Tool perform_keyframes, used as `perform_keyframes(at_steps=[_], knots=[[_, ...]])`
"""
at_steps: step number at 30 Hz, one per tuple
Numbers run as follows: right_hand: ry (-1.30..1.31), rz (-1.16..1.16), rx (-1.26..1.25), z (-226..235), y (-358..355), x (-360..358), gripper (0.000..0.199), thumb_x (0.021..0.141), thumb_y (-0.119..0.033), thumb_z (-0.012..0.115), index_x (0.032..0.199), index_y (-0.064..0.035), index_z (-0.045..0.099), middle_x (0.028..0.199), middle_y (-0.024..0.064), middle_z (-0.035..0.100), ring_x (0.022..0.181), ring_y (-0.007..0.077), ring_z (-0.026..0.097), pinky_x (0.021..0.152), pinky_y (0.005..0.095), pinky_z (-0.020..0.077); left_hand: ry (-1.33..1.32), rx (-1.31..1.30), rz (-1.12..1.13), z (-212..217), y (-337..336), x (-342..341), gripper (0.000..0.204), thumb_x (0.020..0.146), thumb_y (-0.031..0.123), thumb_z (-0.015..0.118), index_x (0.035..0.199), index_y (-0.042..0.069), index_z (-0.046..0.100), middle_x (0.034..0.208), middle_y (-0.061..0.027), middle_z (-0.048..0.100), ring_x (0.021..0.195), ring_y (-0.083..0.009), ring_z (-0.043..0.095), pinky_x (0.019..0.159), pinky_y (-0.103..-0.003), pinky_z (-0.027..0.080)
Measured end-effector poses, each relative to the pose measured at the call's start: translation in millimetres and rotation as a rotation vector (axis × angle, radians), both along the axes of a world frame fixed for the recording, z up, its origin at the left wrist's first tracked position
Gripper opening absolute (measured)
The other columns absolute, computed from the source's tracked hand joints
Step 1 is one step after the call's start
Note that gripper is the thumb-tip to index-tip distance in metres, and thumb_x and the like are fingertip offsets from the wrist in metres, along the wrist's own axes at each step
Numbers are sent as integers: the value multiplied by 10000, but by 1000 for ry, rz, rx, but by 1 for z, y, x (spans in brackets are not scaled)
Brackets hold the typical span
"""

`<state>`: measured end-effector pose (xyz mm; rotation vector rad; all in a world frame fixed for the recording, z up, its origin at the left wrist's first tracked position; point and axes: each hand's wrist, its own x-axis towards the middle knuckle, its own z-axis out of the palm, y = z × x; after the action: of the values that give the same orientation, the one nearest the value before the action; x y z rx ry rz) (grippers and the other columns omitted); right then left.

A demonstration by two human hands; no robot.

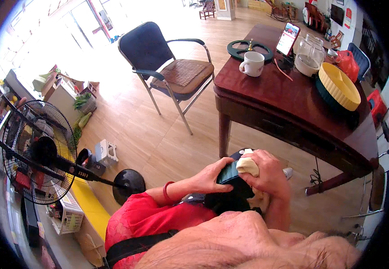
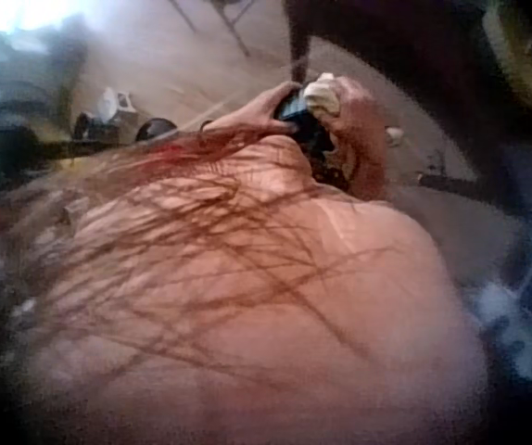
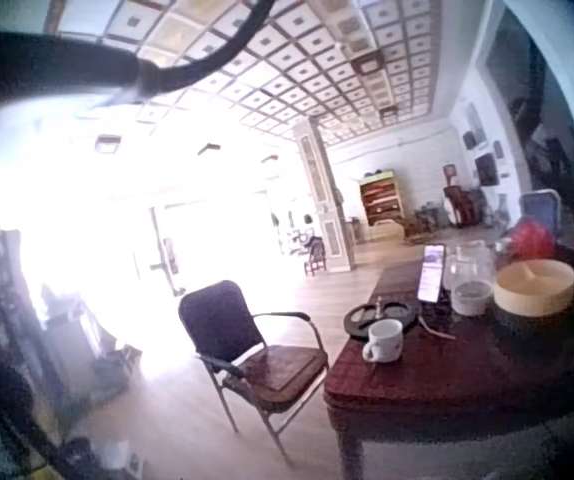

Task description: The person wipes the exterior of a green container with a cloth, then moves it to a table. The person then reaches into a red bag, retrieves peanuts, and peels them by hand one by one.

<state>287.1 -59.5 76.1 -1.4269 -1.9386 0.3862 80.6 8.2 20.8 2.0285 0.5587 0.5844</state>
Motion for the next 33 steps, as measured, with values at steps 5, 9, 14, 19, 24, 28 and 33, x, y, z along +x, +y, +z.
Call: perform_keyframes(at_steps=[5,9,14,19,24,28,33], knots=[[58,-13,61,-13,2,4,376,681,-271,708,989,-71,624,977,141,612,903,318,587,810,393,461,57,-166,-42,-6,3,2,737,637,260,744,1227,-19,402,1017,-206,570,974,-299,561,843,-356,439],[507,-288,-142,-75,-18,37,358,724,-236,656,1020,-39,615,997,114,631,899,268,611,783,354,483,42,-159,10,-7,0,6,708,621,238,730,1205,-24,426,1006,-193,576,962,-276,563,849,-351,439],[1551,-634,-302,-188,-56,46,492,846,-421,542,1131,-20,552,1056,84,611,931,249,592,837,329,472,47,-269,76,-11,10,1,706,608,260,713,1188,-28,429,985,-184,569,945,-273,559,849,-344,437],[1830,-541,-210,-186,-63,23,504,865,-448,537,1146,-30,535,1069,78,601,940,233,583,852,316,462,51,-223,50,-13,11,3,659,614,254,700,1141,-28,424,919,-202,559,894,-306,566,794,-368,445],[890,-629,-191,-106,-37,51,459,802,-393,625,1093,-41,572,1028,66,618,916,210,590,795,330,476,71,-101,-30,-19,-12,8,674,627,206,715,1176,-17,393,946,-170,567,900,-240,562,789,-347,454],[-67,-35,238,-20,-9,-8,382,681,-297,698,965,-49,638,1017,147,618,927,309,589,831,421,444,-15,-74,-90,-25,-10,13,641,620,187,721,1159,11,422,984,-125,580,917,-200,564,786,-326,467],[-149,-138,260,-25,0,-40,375,637,-314,722,921,-78,656,970,147,624,911,306,587,833,429,432,-166,132,-121,-48,-1,6,628,615,188,720,1147,16,434,972,-111,572,913,-189,555,800,-312,457]])
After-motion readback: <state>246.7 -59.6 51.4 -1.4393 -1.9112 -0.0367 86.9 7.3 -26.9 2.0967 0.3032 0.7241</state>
